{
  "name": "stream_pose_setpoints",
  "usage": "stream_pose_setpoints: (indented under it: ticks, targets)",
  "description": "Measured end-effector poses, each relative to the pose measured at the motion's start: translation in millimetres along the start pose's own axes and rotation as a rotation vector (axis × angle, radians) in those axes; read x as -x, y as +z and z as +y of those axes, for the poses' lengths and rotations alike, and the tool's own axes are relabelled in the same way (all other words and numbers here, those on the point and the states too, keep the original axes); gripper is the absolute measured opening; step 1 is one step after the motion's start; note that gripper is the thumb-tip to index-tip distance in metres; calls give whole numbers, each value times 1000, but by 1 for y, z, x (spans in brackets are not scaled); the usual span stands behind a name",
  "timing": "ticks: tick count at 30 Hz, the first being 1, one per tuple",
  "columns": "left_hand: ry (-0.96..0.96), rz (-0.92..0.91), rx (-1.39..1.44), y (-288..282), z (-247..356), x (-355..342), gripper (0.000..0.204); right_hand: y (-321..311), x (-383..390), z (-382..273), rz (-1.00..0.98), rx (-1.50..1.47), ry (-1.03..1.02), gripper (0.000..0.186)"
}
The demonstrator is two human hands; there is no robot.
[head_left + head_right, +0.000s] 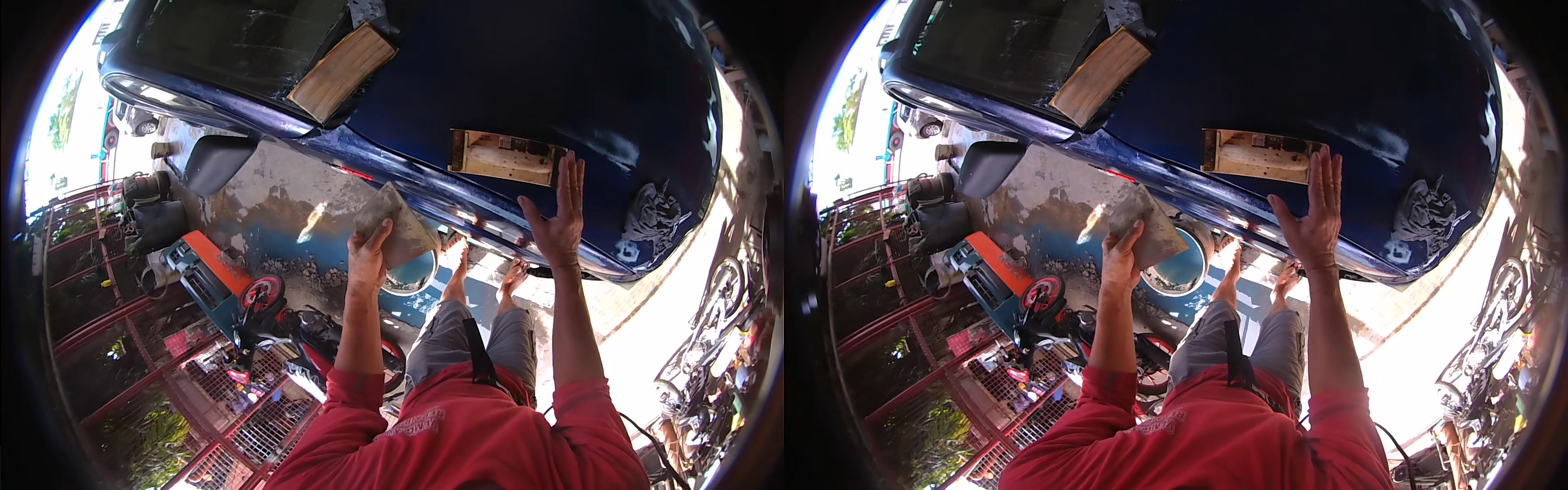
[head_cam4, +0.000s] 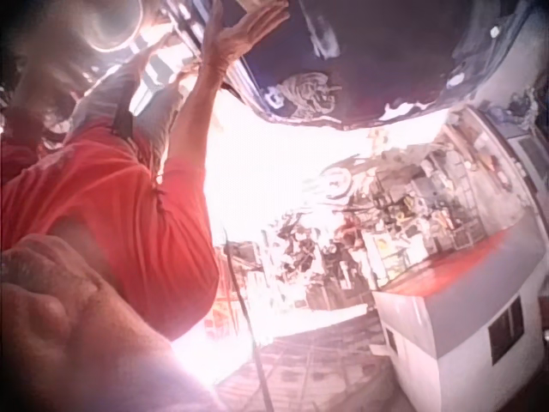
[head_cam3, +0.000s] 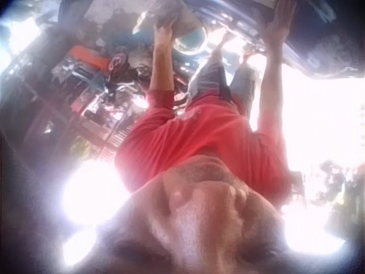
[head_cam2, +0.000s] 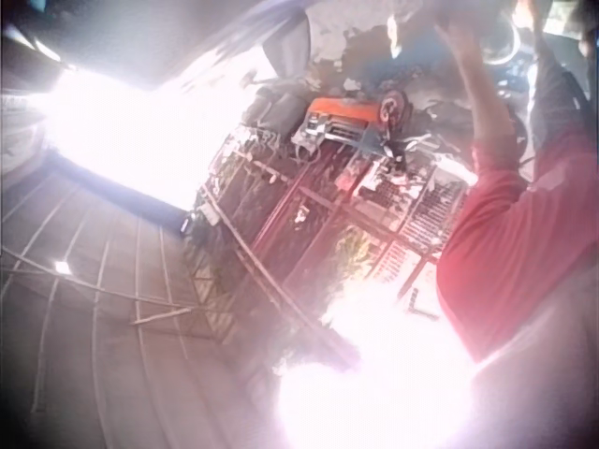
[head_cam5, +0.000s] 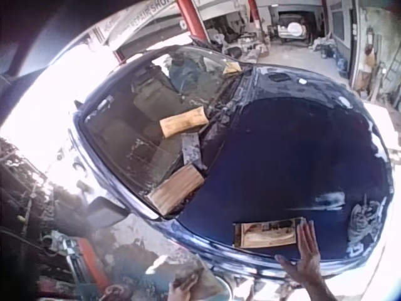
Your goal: The person sands the surface of a blue car hood using a sanding block and a cloth. They repeatedly rub the sanding block over the hood and wipe the surface with the cloth.
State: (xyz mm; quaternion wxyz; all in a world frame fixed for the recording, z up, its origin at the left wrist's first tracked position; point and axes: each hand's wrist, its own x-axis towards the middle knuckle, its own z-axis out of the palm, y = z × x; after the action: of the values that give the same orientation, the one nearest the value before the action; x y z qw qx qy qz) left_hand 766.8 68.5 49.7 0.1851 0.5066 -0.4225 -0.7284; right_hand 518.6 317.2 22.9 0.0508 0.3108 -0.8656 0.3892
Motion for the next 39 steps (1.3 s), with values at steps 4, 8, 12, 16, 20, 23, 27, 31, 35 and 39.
stream_pose_setpoints:
  ticks: [4,8,12,16,20,23,27,31,35,39]
  targets:
    - [-47,-38,89,-44,-15,-23,41,23,-40,-7,-160,181,-61,74]
    - [-78,-84,62,-122,-84,-57,42,8,-56,20,-97,274,-152,44]
    - [-311,368,-346,-207,-205,-94,48,-36,-84,73,162,384,-22,37]
    - [-500,318,-1022,-264,-330,-142,49,-64,-129,149,271,337,444,40]
    - [-508,253,-1177,-275,-421,-197,47,-61,-151,224,384,623,329,63]
    - [-419,181,-1263,-257,-470,-232,48,-53,-152,256,442,802,251,66]
    - [-602,78,-1330,-228,-516,-254,42,-45,-149,256,490,703,222,66]
    - [-532,108,-1263,-234,-509,-223,46,-39,-150,236,448,668,288,64]
    - [-398,328,-513,-261,-426,-140,65,-56,-133,245,325,337,240,67]
    - [-384,458,-38,-244,-285,-54,50,-103,-88,301,249,438,-8,74]
